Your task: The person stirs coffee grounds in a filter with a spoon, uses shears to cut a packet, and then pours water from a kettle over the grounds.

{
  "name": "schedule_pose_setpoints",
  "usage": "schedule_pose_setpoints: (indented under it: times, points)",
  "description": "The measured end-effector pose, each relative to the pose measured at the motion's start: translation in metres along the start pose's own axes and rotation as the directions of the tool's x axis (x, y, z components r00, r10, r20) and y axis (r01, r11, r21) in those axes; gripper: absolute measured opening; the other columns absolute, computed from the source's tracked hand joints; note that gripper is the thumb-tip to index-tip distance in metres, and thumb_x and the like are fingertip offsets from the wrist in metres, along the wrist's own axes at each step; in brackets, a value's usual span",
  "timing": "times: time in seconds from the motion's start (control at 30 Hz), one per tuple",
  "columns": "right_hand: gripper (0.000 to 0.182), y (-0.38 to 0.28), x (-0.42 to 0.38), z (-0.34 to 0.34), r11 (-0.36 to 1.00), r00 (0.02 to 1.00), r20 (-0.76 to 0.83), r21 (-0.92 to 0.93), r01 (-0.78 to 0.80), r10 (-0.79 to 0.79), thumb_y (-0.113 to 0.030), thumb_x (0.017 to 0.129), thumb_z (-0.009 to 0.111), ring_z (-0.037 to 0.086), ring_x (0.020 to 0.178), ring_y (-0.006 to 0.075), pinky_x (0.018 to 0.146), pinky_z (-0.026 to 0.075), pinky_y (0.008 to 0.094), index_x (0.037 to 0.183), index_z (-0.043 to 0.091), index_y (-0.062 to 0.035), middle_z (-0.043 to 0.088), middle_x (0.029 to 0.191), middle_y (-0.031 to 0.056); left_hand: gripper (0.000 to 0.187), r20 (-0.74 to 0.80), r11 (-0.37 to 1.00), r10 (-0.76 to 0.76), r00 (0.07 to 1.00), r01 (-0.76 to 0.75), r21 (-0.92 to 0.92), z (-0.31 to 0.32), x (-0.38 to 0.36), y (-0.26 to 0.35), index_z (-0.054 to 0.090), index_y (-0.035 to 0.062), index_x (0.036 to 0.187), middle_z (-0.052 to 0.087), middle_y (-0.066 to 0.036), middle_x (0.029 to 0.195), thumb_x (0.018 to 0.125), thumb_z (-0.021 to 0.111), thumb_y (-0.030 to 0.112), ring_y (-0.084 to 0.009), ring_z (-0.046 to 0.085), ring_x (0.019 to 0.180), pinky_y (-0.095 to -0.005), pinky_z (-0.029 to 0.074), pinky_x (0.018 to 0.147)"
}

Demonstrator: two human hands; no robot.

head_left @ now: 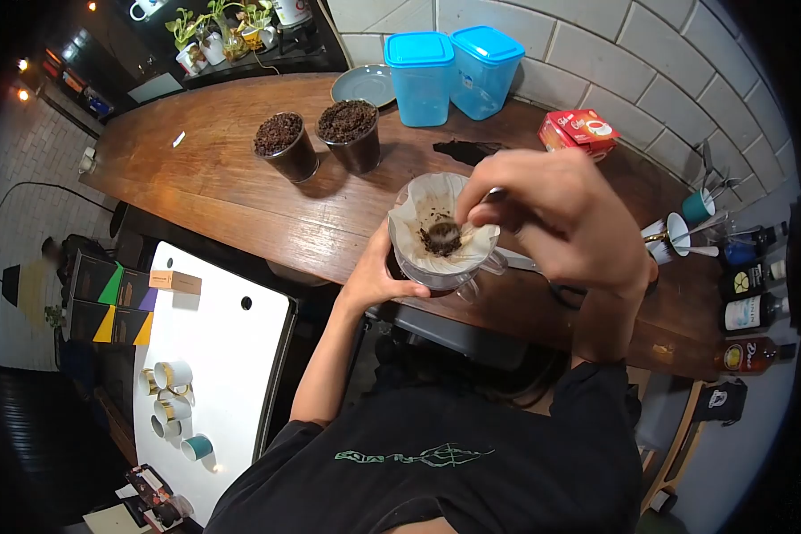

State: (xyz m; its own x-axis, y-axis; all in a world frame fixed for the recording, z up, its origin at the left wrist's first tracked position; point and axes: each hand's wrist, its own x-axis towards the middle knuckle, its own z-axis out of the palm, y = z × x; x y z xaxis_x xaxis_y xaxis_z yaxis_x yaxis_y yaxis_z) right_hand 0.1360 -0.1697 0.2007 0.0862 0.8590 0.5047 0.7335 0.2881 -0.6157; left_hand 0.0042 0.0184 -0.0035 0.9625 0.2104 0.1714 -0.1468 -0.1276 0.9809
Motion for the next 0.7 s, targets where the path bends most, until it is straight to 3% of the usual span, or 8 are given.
schedule_pose_setpoints:
  times: [0.1, 0.13, 0.2, 0.27, 0.33, 0.57, 0.63, 0.7]
  points:
    - [0.017, 0.006, 0.003, 0.005, 0.994, 0.995, 0.103, -0.11, 0.01, 0.002, 0.01, 0.076, 0.061, 0.065, 0.074, 0.0339, 0.065, 0.05, 0.0379, 0.092, 0.062, 0.003, 0.066, 0.081, 0.0153, 0.133, -0.012, 1.0, 0.004, 1.0, -0.004, 0.005, 0.0, 0.0, -0.002, 0.028, -0.0042, 0.153, 0.045, -0.021, 0.148, 0.05, 0.094, 0.048, -0.0315, 0.041, 0.14, -0.0425, 0.032, 0.116]
    - [0.007, 0.007, 0.005, 0.006, 0.983, 0.995, 0.1, -0.182, 0.034, -0.016, 0.004, 0.083, 0.061, 0.064, 0.073, 0.0347, 0.065, 0.048, 0.039, 0.091, 0.062, 0.0038, 0.064, 0.079, 0.0164, 0.134, -0.018, 1.0, -0.002, 1.0, 0.002, -0.009, 0.001, 0.001, -0.003, 0.026, -0.0041, 0.154, 0.044, -0.021, 0.149, 0.05, 0.094, 0.048, -0.0315, 0.04, 0.141, -0.0425, 0.031, 0.117]
    - [0.005, 0.005, 0.005, 0.008, 0.978, 0.999, 0.022, -0.204, 0.037, -0.033, 0.002, 0.086, 0.061, 0.064, 0.073, 0.0352, 0.065, 0.048, 0.0396, 0.09, 0.061, 0.0038, 0.064, 0.079, 0.0166, 0.135, -0.016, 1.0, -0.003, 1.0, 0.003, 0.017, -0.001, 0.0, -0.007, 0.026, -0.0041, 0.154, 0.044, -0.022, 0.149, 0.05, 0.094, 0.048, -0.0316, 0.04, 0.142, -0.0425, 0.03, 0.117]
    - [0.005, 0.001, 0.006, 0.007, 0.973, 0.997, -0.051, -0.228, 0.039, -0.052, -0.001, 0.089, 0.061, 0.063, 0.073, 0.0358, 0.065, 0.048, 0.0403, 0.09, 0.061, 0.0037, 0.063, 0.078, 0.0168, 0.135, -0.016, 0.999, -0.001, 1.0, 0.002, 0.038, -0.002, 0.0, -0.006, 0.025, -0.0042, 0.154, 0.043, -0.022, 0.15, 0.051, 0.094, 0.048, -0.0317, 0.039, 0.142, -0.0425, 0.03, 0.118]
    - [0.015, -0.002, 0.005, 0.006, 0.966, 0.997, 0.052, -0.256, -0.038, 0.053, -0.011, 0.095, 0.056, 0.063, 0.079, 0.0407, 0.07, 0.05, 0.0457, 0.094, 0.059, 0.003, 0.063, 0.081, 0.0217, 0.134, 0.002, 1.0, -0.008, 1.0, 0.008, 0.0, 0.0, 0.0, -0.005, 0.026, -0.0038, 0.154, 0.044, -0.021, 0.15, 0.051, 0.094, 0.049, -0.0318, 0.039, 0.142, -0.0427, 0.03, 0.117]
    - [0.017, -0.004, 0.003, 0.007, 0.967, 1.0, -0.021, -0.254, -0.021, 0.017, -0.014, 0.096, 0.056, 0.064, 0.08, 0.0402, 0.072, 0.051, 0.0454, 0.093, 0.06, 0.0025, 0.064, 0.082, 0.0209, 0.13, -0.029, 0.997, 0.024, 0.999, -0.022, 0.078, 0.002, 0.0, -0.002, 0.029, -0.0026, 0.153, 0.045, -0.02, 0.149, 0.053, 0.093, 0.052, -0.0311, 0.041, 0.14, -0.0426, 0.031, 0.117]
    - [0.012, 0.001, 0.001, 0.011, 0.959, 0.993, -0.105, -0.282, 0.019, -0.051, -0.007, 0.094, 0.06, 0.064, 0.074, 0.0358, 0.065, 0.049, 0.0418, 0.093, 0.062, 0.0042, 0.064, 0.079, 0.0187, 0.128, -0.006, 0.999, 0.018, 1.0, -0.018, 0.05, 0.001, 0.002, -0.002, 0.031, -0.0024, 0.152, 0.046, -0.02, 0.148, 0.054, 0.092, 0.052, -0.031, 0.041, 0.14, -0.0425, 0.031, 0.117]
    - [0.012, 0.006, 0.001, 0.012, 0.954, 0.998, -0.041, -0.299, 0.034, -0.049, -0.007, 0.093, 0.06, 0.064, 0.073, 0.0357, 0.065, 0.049, 0.0414, 0.092, 0.062, 0.004, 0.064, 0.079, 0.0182, 0.127, -0.003, 0.997, 0.038, 0.999, -0.038, 0.062, -0.001, 0.002, -0.007, 0.031, -0.0022, 0.152, 0.046, -0.02, 0.148, 0.055, 0.092, 0.052, -0.0309, 0.041, 0.14, -0.0425, 0.031, 0.117]
